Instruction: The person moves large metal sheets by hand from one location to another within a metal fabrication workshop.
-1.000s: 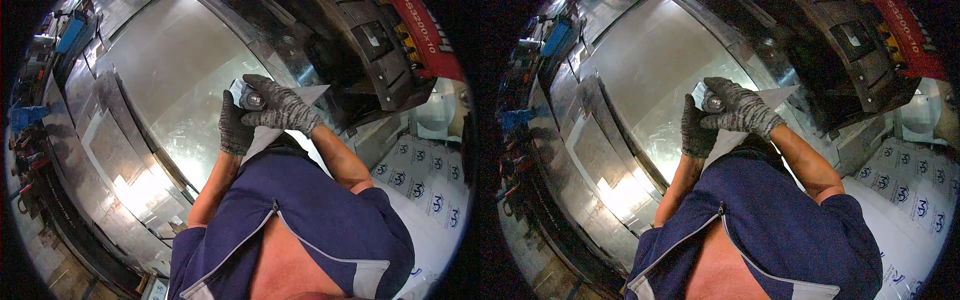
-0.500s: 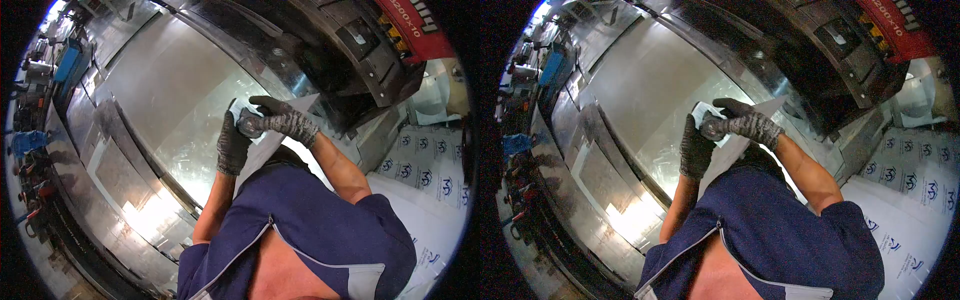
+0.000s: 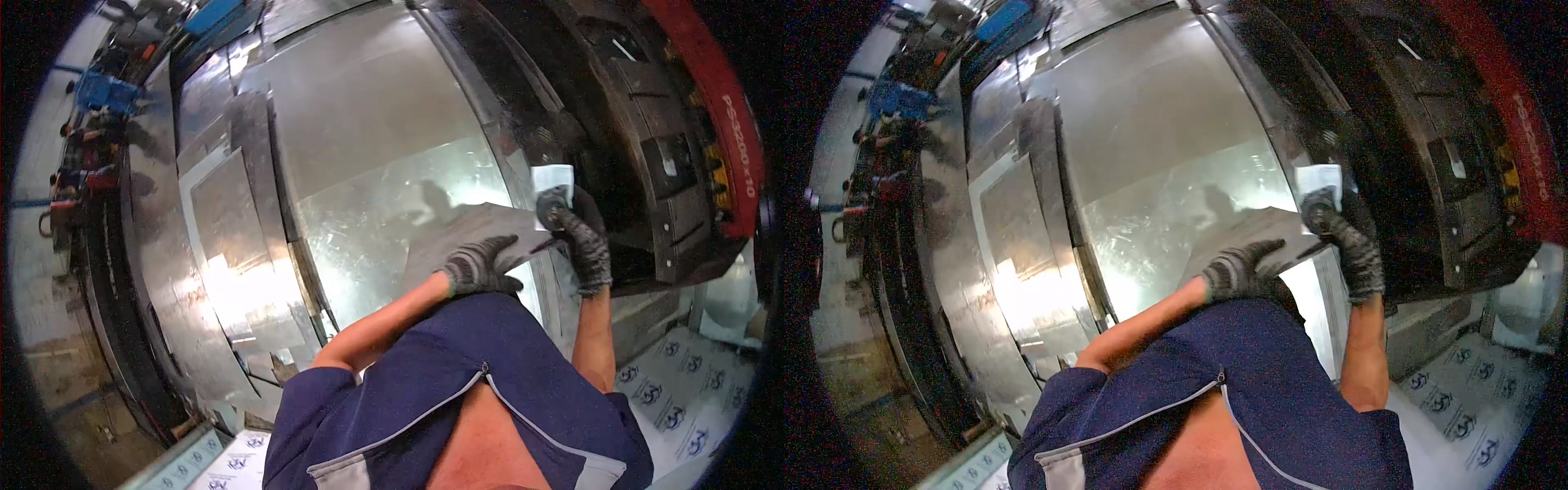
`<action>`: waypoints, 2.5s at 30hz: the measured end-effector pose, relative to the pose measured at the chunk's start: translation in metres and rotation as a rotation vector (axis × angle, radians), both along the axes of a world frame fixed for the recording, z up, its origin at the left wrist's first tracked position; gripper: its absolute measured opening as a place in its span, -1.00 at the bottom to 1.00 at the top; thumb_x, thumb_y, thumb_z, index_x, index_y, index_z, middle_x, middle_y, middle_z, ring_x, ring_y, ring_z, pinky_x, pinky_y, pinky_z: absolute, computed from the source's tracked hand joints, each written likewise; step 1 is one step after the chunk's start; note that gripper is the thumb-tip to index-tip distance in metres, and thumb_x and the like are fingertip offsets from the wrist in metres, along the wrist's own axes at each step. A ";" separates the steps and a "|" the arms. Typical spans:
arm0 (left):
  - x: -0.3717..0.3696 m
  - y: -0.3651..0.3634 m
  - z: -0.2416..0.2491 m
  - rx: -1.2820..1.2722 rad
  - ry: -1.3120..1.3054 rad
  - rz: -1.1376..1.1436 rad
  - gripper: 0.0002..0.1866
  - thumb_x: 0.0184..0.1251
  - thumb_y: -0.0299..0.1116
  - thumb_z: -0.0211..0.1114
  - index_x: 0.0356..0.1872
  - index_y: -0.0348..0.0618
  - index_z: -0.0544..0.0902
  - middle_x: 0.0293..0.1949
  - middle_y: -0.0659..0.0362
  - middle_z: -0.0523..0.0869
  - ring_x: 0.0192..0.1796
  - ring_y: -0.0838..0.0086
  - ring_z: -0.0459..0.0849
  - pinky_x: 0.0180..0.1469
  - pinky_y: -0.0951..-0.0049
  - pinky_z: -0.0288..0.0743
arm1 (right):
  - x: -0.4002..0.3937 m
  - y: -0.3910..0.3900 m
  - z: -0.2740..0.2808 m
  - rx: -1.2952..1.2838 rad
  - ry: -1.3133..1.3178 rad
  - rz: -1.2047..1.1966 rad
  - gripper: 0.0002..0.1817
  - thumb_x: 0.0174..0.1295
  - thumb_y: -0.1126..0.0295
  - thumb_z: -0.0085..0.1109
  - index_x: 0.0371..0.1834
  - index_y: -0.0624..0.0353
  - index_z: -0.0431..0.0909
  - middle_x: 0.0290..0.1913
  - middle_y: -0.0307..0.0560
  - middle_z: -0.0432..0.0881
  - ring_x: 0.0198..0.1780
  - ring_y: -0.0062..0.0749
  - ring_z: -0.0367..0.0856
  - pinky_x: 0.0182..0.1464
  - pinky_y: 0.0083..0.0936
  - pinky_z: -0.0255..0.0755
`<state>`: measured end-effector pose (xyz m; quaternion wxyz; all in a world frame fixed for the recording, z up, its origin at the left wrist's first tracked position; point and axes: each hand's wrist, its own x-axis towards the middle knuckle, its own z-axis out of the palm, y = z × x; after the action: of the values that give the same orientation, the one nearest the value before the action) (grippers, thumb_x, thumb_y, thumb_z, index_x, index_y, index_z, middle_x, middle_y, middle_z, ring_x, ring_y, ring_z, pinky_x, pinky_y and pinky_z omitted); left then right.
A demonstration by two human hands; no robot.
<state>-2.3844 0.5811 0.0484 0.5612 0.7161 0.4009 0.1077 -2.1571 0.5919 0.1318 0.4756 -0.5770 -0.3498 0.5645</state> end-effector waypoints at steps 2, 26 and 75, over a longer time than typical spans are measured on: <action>0.021 -0.008 -0.056 0.256 -0.017 -0.165 -0.26 0.19 0.04 0.39 0.37 -0.07 0.47 0.35 -0.06 0.51 0.35 0.05 0.53 0.35 0.17 0.43 | 0.026 -0.002 -0.005 -0.025 -0.067 -0.043 -0.70 0.27 0.41 0.30 0.06 0.20 0.66 -0.03 -0.13 0.72 -0.03 -0.46 0.68 0.01 -0.46 0.59; 0.059 0.032 -0.023 0.231 0.736 0.270 -0.62 0.22 -0.14 0.50 -0.10 -0.25 0.79 -0.18 -0.03 0.82 -0.12 0.30 0.82 0.02 0.35 0.61 | 0.476 -0.013 -0.185 -0.017 0.130 -0.685 -0.65 0.23 0.25 0.39 0.01 0.21 0.70 -0.11 -0.26 0.74 -0.14 -0.54 0.65 -0.04 -0.54 0.52; -0.007 -0.011 -0.019 0.333 0.442 0.457 -0.75 0.24 -0.21 0.46 -0.09 0.00 0.81 -0.18 0.11 0.82 -0.17 0.30 0.83 -0.13 0.36 0.67 | 0.152 0.084 -0.159 0.203 -0.475 0.632 -0.58 0.12 0.57 0.43 0.08 0.19 0.63 0.12 -0.11 0.69 0.17 -0.42 0.62 0.30 -0.43 0.46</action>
<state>-2.3911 0.5703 0.0291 0.2980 0.6956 0.6393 0.1366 -2.0055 0.6759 -0.0273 0.2393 -0.5057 -0.6637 0.4965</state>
